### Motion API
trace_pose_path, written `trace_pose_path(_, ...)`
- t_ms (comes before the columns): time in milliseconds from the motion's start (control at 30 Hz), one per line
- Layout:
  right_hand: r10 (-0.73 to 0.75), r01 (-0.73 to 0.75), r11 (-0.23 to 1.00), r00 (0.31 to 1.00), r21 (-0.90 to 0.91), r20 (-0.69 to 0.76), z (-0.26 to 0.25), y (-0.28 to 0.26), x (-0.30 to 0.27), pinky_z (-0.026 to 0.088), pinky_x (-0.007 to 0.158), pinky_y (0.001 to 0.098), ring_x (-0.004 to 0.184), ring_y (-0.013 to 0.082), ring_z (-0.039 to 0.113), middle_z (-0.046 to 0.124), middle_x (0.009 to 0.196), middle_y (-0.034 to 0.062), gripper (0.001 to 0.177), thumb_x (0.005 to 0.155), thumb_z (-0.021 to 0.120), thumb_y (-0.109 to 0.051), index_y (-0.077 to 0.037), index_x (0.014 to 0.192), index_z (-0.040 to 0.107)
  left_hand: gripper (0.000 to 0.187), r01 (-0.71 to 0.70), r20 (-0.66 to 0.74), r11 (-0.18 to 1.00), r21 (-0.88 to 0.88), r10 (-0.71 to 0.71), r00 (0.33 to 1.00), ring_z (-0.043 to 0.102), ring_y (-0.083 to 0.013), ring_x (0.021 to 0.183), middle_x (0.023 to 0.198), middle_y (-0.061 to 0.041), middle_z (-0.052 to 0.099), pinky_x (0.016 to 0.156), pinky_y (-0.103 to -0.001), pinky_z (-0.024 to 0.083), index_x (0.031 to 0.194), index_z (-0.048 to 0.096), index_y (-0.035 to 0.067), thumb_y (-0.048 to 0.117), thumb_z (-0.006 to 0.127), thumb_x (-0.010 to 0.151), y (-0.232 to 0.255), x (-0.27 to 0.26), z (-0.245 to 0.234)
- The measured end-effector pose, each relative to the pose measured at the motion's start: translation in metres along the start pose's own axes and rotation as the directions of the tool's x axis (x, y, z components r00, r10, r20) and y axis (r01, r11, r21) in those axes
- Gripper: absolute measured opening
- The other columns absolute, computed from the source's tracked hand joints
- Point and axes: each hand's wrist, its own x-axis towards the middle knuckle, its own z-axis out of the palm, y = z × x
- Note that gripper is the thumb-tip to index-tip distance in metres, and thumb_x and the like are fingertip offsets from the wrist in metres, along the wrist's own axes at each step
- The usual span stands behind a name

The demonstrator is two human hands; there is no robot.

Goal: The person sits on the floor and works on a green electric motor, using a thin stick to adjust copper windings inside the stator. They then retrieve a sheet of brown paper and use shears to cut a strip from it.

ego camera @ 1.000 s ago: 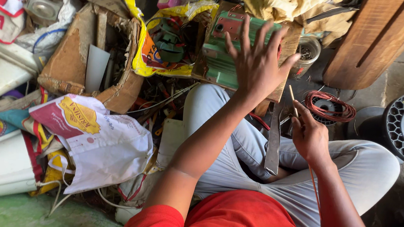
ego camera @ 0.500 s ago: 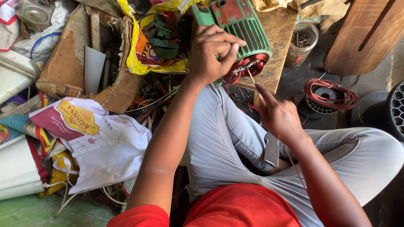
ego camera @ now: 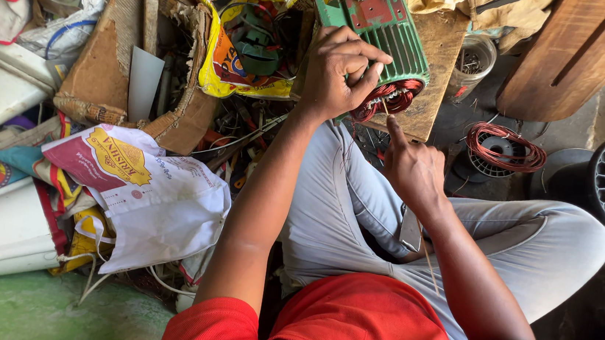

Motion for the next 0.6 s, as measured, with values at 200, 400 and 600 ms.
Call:
trace_pose_path(200,0.072,-0.071,0.993,0.997,-0.092,0.009,0.011,-0.017,0.007,0.047,0.045,0.0464,0.043,0.0325,0.06,0.062,0.056,0.0184,0.056,0.092,0.059,-0.011,-0.002,0.147,0.057,0.053,0.007,0.019,1.0,0.003,-0.007,1.0,0.062,-0.0156,0.085,0.101,0.005,0.08,0.091,-0.036,0.043,0.054,0.035,0.01,0.008,0.077,0.087,0.001,0.001,-0.003)
trace_pose_path(400,0.049,-0.048,0.997,0.999,-0.066,0.019,0.016,-0.013,0.019,0.048,0.049,0.047,0.047,0.0323,0.061,0.064,0.06,0.0161,0.06,0.092,0.055,-0.006,-0.002,0.152,0.051,0.051,-0.005,0.032,1.0,0.0,0.005,0.999,0.062,-0.015,0.084,0.101,0.005,0.079,0.091,-0.036,0.043,0.054,0.037,0.011,0.009,0.076,0.087,0.002,0.001,-0.005)
trace_pose_path(600,0.044,-0.043,0.999,0.998,-0.013,0.037,0.011,-0.005,0.016,0.047,0.047,0.049,0.047,0.0339,0.061,0.064,0.06,0.0173,0.06,0.091,0.057,-0.01,-0.005,0.151,0.051,0.052,0.038,-0.016,0.998,0.056,-0.037,0.999,0.058,-0.0148,0.077,0.099,0.007,0.08,0.087,-0.035,0.042,0.054,0.039,0.01,0.008,0.074,0.092,0.005,0.001,0.003)
